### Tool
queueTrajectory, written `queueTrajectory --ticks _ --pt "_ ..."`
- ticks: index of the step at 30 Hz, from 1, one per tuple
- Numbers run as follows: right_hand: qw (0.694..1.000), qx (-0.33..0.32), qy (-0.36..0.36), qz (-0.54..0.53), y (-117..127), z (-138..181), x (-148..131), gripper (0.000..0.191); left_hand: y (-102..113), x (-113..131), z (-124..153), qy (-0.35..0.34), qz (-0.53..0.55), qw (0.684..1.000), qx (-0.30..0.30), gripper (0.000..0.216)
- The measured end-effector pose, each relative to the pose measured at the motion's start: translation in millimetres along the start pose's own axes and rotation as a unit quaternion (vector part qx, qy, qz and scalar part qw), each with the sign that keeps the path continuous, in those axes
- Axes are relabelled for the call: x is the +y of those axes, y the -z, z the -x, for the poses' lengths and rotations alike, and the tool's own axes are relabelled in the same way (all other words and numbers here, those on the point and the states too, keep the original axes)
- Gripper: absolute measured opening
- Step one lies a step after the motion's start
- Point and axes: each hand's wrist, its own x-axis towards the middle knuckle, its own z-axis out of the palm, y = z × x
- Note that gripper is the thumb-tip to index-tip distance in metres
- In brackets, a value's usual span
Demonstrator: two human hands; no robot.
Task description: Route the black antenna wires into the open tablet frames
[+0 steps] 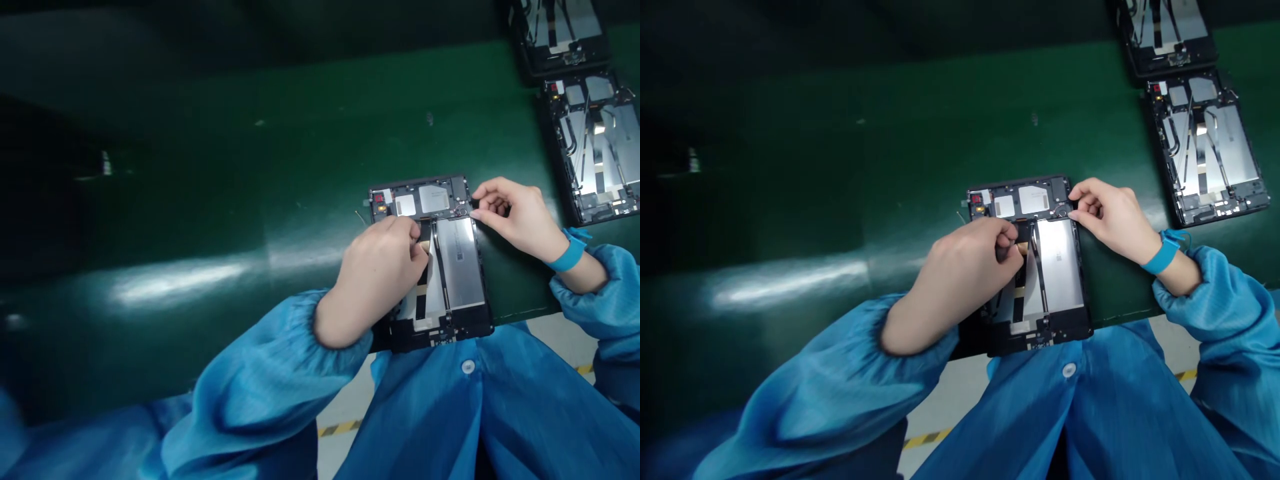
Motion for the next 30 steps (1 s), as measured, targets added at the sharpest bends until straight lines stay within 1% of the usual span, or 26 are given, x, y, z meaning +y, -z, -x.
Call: queueTrajectory --ticks 2,5,8,10,12,14,16,19,25,30 --pt "1.000 -0.002 0.001 0.000 0 0 0 0.015 6 -2 -2 -0.007 0.029 0.999 -0.014 0.005" --pt "1.000 -0.007 0.005 -0.002 1 0 1 0.015 15 -3 -6 -0.017 0.062 0.998 -0.019 0.007" --pt "1.000 -0.011 0.003 0.001 3 0 1 0.015 16 2 -14 -0.036 0.078 0.996 0.024 0.007" --pt "1.000 -0.013 0.000 0.003 4 0 1 0.015 12 5 -24 -0.065 0.080 0.994 0.044 0.011" --pt "1.000 -0.013 0.000 0.003 5 0 1 0.015 7 8 -37 -0.103 0.087 0.990 0.028 0.015" --pt "1.000 -0.013 -0.001 0.003 6 0 0 0.015 5 8 -50 -0.132 0.106 0.986 -0.013 0.017" --pt "1.000 -0.012 -0.001 0.003 7 -1 -1 0.014 5 6 -61 -0.139 0.129 0.981 -0.048 0.018" --pt "1.000 -0.012 -0.001 0.008 9 -1 -1 0.013 9 3 -69 -0.130 0.156 0.976 -0.077 0.016" --pt "1.000 -0.015 -0.001 0.018 12 0 -1 0.012 14 3 -70 -0.127 0.161 0.975 -0.080 0.017" --pt "1.000 -0.010 0.003 0.025 14 1 -3 0.015 14 3 -71 -0.133 0.170 0.973 -0.079 0.017"
